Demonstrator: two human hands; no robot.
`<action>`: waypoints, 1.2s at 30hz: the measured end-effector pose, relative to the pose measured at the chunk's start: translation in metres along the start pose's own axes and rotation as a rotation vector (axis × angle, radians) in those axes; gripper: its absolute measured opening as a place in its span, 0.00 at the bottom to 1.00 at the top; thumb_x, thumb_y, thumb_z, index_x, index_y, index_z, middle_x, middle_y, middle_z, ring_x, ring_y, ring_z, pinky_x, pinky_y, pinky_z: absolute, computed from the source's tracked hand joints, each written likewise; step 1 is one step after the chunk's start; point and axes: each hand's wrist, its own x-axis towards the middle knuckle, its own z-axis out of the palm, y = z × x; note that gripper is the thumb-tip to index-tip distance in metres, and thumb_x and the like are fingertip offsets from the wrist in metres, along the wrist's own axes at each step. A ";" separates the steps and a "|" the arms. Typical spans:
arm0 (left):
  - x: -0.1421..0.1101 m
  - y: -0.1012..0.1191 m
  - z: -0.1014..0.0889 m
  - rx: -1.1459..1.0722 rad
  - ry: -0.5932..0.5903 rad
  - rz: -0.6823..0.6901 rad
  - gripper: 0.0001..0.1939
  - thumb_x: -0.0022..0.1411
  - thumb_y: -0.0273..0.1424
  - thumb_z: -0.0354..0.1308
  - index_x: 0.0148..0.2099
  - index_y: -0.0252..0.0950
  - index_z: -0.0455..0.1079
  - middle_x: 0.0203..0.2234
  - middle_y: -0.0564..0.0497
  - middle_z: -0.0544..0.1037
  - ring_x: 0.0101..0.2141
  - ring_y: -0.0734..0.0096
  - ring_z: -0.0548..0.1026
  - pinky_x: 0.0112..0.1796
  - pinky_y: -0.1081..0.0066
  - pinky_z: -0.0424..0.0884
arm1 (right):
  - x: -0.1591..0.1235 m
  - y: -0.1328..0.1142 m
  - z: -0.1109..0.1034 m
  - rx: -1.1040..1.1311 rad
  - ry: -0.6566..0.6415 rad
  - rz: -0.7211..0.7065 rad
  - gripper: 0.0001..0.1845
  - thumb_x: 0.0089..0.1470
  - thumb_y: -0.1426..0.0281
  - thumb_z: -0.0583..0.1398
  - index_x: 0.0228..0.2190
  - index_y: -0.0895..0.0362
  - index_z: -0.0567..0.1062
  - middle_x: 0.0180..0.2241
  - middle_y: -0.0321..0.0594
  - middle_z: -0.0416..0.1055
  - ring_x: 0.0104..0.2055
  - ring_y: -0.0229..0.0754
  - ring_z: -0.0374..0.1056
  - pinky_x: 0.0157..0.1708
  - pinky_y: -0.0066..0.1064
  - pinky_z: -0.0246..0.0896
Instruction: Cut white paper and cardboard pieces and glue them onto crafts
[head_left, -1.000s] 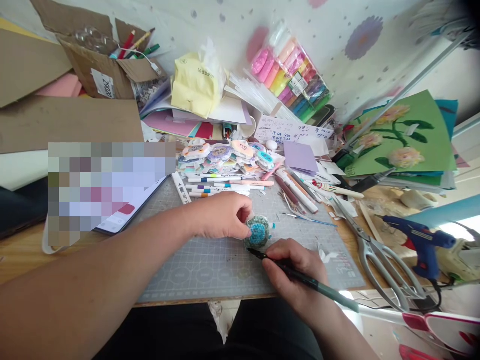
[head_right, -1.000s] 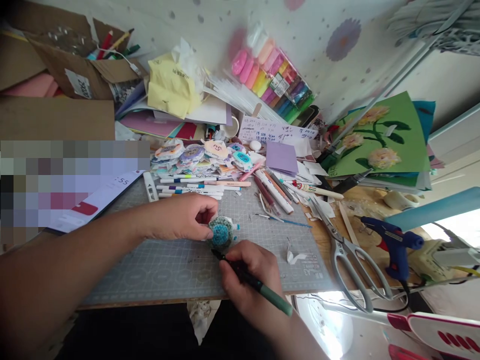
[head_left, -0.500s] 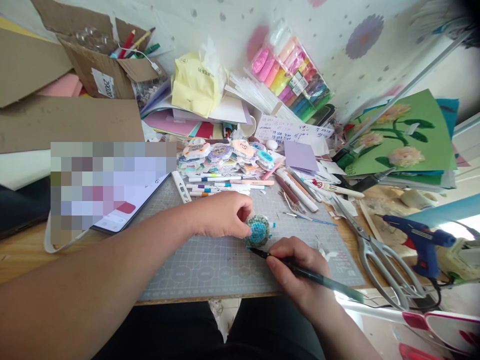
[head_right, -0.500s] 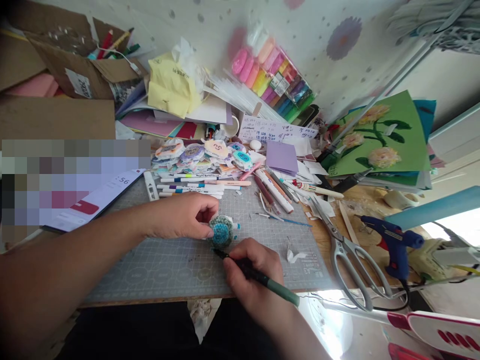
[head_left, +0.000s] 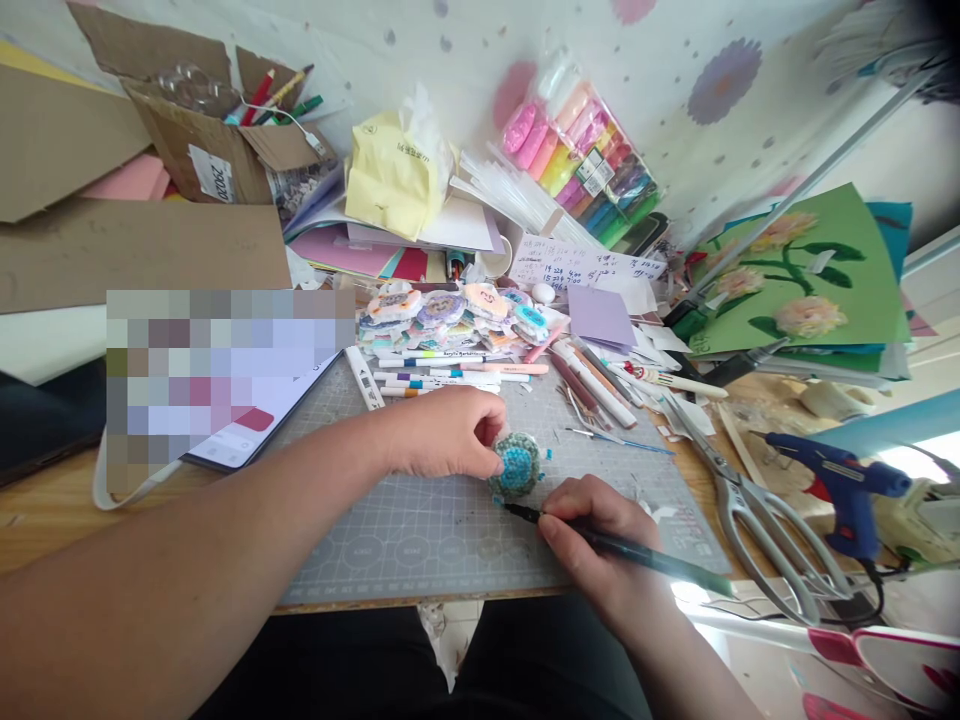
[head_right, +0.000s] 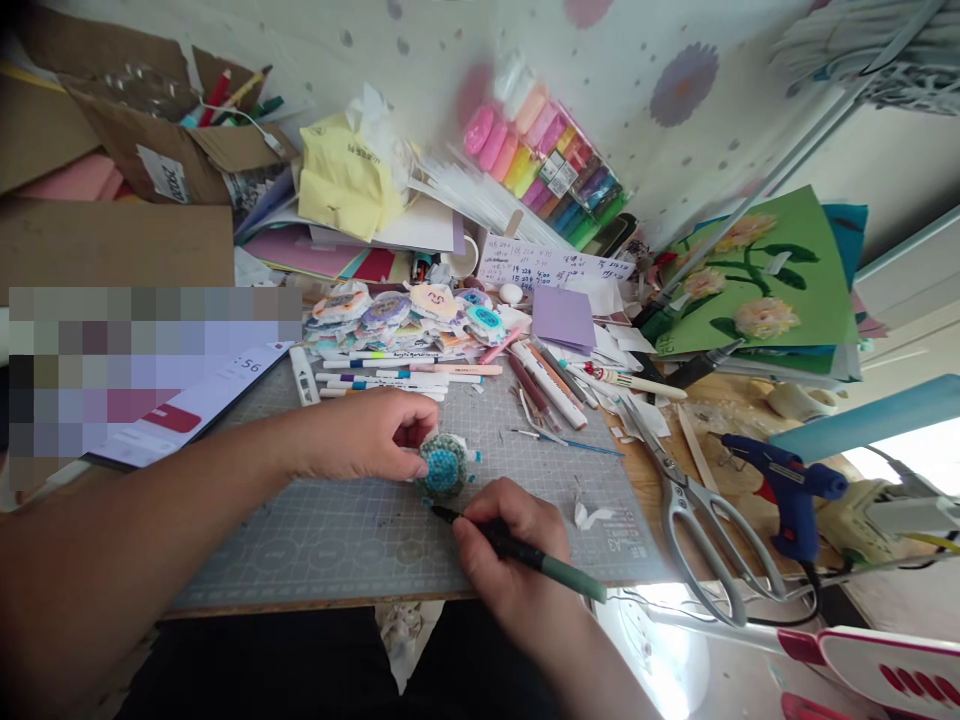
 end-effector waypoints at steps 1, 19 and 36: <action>0.000 0.000 0.000 -0.002 -0.001 0.001 0.08 0.46 0.33 0.59 0.28 0.40 0.61 0.22 0.59 0.67 0.25 0.72 0.65 0.24 0.72 0.59 | 0.000 0.000 0.000 0.002 0.004 0.002 0.08 0.53 0.71 0.60 0.24 0.54 0.68 0.21 0.32 0.66 0.24 0.37 0.62 0.24 0.28 0.54; 0.000 -0.001 0.000 -0.007 0.001 0.009 0.09 0.46 0.33 0.59 0.27 0.40 0.61 0.23 0.58 0.67 0.26 0.72 0.65 0.24 0.72 0.59 | 0.002 -0.001 -0.001 0.007 -0.023 0.049 0.08 0.53 0.69 0.60 0.24 0.54 0.68 0.22 0.32 0.67 0.25 0.37 0.62 0.25 0.28 0.55; -0.005 0.000 -0.006 -0.261 -0.003 0.041 0.09 0.47 0.32 0.60 0.30 0.39 0.61 0.24 0.59 0.64 0.26 0.74 0.63 0.27 0.73 0.60 | 0.002 0.005 -0.006 0.722 0.131 0.058 0.07 0.50 0.68 0.64 0.24 0.53 0.71 0.19 0.33 0.69 0.22 0.38 0.62 0.22 0.29 0.54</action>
